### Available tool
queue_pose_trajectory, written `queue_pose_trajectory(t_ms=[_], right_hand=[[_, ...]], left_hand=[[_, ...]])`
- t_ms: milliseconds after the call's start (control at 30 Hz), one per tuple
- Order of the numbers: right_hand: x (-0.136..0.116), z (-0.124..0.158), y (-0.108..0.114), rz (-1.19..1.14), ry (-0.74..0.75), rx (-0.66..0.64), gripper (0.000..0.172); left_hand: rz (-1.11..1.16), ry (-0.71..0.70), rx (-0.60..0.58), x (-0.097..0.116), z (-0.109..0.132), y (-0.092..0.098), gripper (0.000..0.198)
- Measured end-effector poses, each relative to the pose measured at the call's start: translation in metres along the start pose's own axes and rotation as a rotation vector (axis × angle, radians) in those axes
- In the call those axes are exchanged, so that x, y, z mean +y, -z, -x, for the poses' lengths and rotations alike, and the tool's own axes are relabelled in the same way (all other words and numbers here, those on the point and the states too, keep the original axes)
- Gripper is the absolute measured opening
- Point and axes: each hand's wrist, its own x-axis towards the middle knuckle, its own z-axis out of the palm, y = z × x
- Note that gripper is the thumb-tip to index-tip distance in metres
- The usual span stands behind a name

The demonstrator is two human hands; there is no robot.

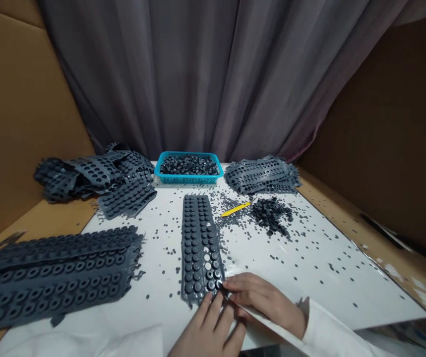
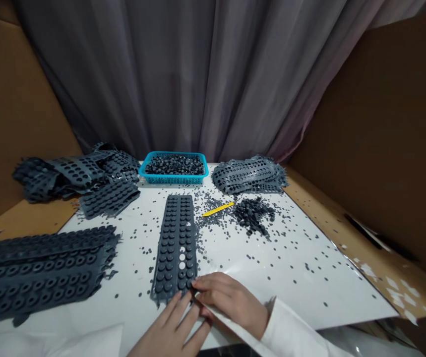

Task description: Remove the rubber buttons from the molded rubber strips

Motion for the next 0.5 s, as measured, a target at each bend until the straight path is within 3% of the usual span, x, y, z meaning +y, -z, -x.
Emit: queue_pose_trajectory(t_ms=[200, 300, 500], right_hand=[[0.005, 0.002, -0.003, 0.051, -0.009, -0.019, 0.020], [0.007, 0.001, -0.005, 0.129, 0.058, -0.012, 0.020], [0.003, -0.005, -0.002, 0.284, 0.121, -0.052, 0.020]], left_hand=[[-0.016, 0.008, 0.015, -0.001, -0.005, 0.005, 0.023], [-0.029, -0.007, -0.007, -0.002, -0.008, 0.008, 0.024], [-0.011, 0.041, 0.076, -0.003, -0.016, 0.013, 0.018]])
